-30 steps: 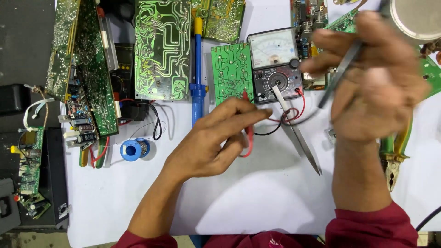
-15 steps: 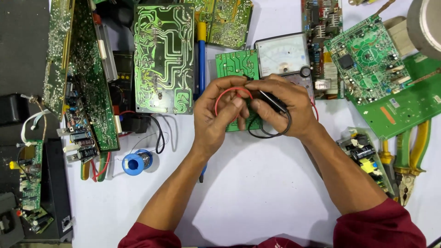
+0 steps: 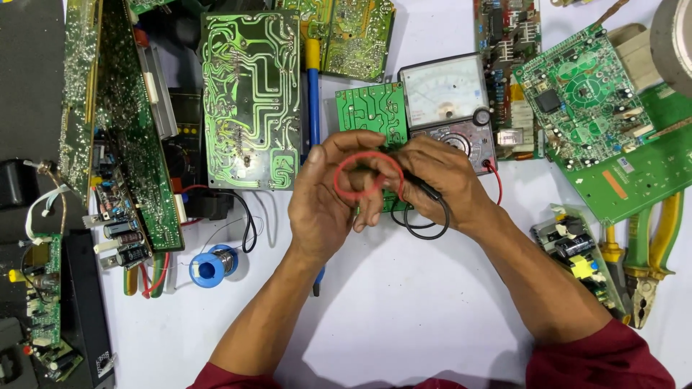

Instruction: Testing electronic components on a circuit board using a multimeter and desoldering parts with a soldering iron and pump.

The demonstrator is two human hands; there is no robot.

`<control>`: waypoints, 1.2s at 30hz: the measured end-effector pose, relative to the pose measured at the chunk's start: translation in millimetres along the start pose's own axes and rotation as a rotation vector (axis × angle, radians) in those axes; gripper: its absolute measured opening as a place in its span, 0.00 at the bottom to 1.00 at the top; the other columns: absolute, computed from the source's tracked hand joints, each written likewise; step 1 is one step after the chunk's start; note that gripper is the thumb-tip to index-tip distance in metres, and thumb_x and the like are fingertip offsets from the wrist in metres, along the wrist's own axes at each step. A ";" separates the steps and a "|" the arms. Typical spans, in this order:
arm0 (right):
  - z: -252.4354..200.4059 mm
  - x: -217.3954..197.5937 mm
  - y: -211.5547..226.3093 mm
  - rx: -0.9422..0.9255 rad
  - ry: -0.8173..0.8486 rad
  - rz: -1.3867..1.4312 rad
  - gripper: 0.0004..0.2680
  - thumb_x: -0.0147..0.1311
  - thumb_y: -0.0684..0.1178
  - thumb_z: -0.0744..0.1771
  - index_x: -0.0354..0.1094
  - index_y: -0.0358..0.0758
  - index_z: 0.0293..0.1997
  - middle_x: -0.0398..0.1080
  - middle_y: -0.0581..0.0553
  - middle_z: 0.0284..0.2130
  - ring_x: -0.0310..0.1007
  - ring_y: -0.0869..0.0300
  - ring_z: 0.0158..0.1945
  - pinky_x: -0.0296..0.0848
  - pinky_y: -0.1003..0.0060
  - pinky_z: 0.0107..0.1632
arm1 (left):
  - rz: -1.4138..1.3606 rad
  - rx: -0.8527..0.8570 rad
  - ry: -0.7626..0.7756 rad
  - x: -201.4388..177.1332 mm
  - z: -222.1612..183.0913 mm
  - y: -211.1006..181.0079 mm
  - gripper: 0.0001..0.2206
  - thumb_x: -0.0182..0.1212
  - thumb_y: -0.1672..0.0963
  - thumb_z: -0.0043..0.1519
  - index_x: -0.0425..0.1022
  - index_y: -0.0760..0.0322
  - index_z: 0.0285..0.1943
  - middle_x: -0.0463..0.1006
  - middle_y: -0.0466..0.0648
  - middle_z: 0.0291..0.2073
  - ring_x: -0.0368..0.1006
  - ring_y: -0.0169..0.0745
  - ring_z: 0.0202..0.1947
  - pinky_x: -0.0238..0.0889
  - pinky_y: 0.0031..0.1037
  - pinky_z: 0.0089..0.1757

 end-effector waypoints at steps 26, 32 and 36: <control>7.1 -20.2 10.6 0.255 -0.278 -0.030 0.09 0.49 0.39 0.72 0.73 0.23 0.53 0.76 0.36 0.33 0.76 0.56 0.34 0.75 0.60 0.42 | 1.042 0.452 0.178 21.3 -5.1 -51.5 0.03 0.61 0.60 0.66 0.79 0.65 0.43 0.77 0.49 0.30 0.72 0.44 0.25 0.69 0.28 0.29; 5.5 -18.2 12.1 0.320 -0.161 -0.094 0.05 0.57 0.38 0.69 0.76 0.25 0.46 0.78 0.34 0.29 0.80 0.50 0.33 0.76 0.59 0.38 | 1.293 0.614 0.008 23.4 -11.4 -46.5 0.07 0.64 0.62 0.64 0.77 0.64 0.50 0.74 0.47 0.35 0.76 0.45 0.31 0.75 0.31 0.36; 7.1 -21.2 11.5 0.432 -0.048 0.063 0.06 0.55 0.40 0.68 0.74 0.33 0.31 0.73 0.43 0.16 0.75 0.59 0.21 0.73 0.67 0.30 | 1.162 0.710 -0.239 25.8 -20.3 -37.0 0.06 0.59 0.63 0.68 0.76 0.70 0.51 0.69 0.49 0.34 0.72 0.46 0.32 0.73 0.32 0.36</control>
Point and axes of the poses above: each hand's wrist, its own z-axis towards the middle knuckle, its own x-axis out of the palm, y = z × x, the point moved 6 cm from there along z, towards the middle knuckle
